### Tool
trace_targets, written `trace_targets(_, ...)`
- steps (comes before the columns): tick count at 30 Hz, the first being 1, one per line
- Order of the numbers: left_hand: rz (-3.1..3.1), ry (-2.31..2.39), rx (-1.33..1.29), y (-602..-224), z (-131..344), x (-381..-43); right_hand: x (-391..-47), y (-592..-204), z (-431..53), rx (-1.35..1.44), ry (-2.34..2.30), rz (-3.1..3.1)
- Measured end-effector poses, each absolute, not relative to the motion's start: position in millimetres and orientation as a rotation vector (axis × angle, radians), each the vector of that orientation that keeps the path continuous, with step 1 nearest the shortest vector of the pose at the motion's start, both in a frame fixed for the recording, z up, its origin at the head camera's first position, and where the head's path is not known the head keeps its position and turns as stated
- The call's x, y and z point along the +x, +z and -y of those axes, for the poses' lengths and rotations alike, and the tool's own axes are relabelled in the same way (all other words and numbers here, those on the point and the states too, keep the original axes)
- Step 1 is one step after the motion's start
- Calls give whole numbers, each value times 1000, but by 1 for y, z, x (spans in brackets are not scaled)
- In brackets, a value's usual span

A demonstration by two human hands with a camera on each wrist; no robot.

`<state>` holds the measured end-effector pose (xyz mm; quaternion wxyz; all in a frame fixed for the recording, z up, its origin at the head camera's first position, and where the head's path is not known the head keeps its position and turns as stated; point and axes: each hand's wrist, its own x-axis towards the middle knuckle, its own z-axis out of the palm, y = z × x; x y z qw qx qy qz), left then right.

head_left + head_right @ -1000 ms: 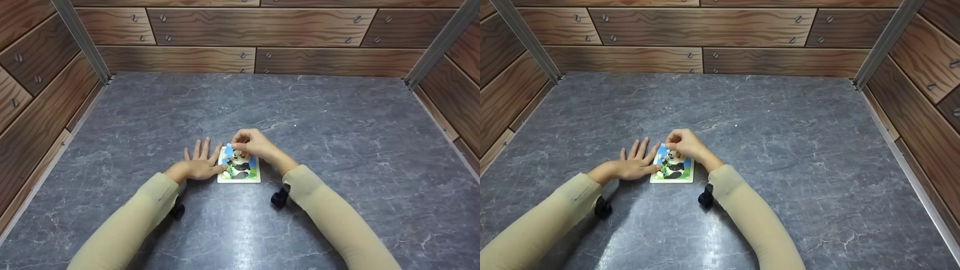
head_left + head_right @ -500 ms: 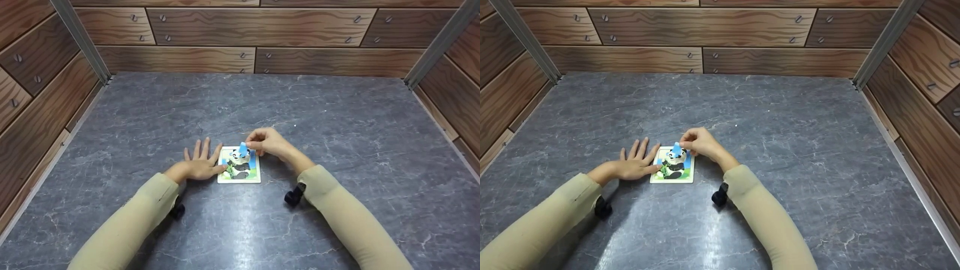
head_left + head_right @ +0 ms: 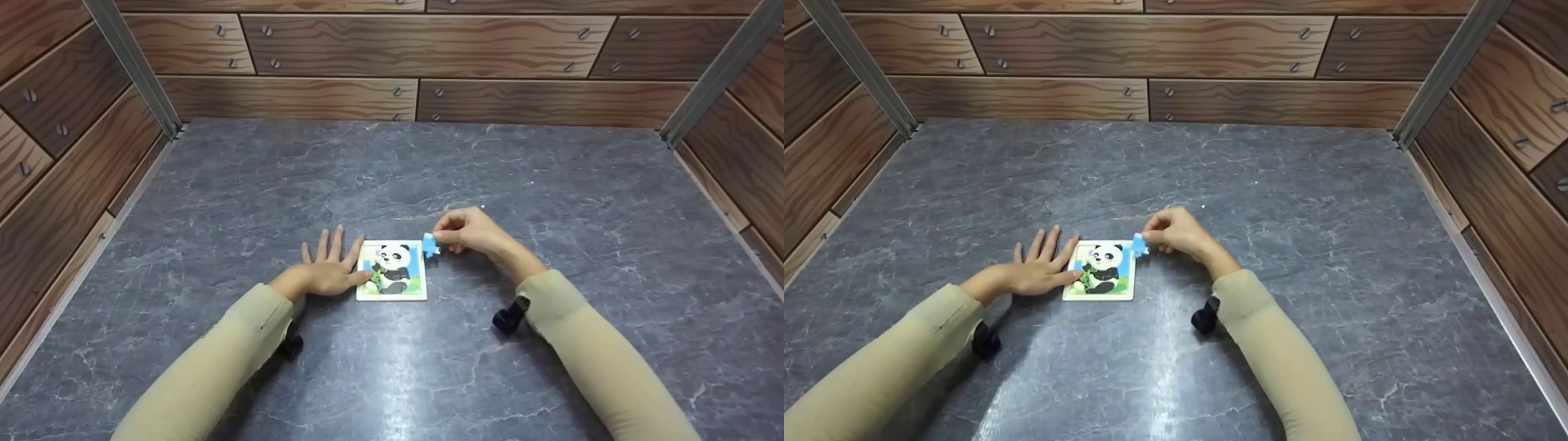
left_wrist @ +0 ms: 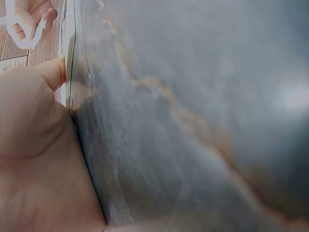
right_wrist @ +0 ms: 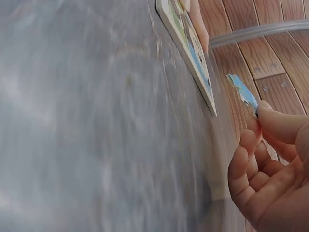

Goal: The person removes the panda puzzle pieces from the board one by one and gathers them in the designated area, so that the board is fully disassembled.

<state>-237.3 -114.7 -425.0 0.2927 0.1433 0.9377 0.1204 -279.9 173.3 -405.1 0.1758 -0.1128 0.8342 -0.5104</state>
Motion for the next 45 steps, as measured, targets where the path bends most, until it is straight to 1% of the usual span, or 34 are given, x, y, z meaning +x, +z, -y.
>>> trace_targets(8,-2507,319,383,-426,115,-238,-282,-404,-199,-313,-1409,-2400)
trace_targets(17,-2511,308,389,-428,115,-239,-287,-406,-217,-264,-1356,-2453)
trace_targets(34,-2509,328,380,-430,115,-240,-293,-414,-223,-353,-1245,-2558)
trace_targets(45,-2523,323,379,-427,115,-238,-291,-411,-221,-336,-1267,-2572)
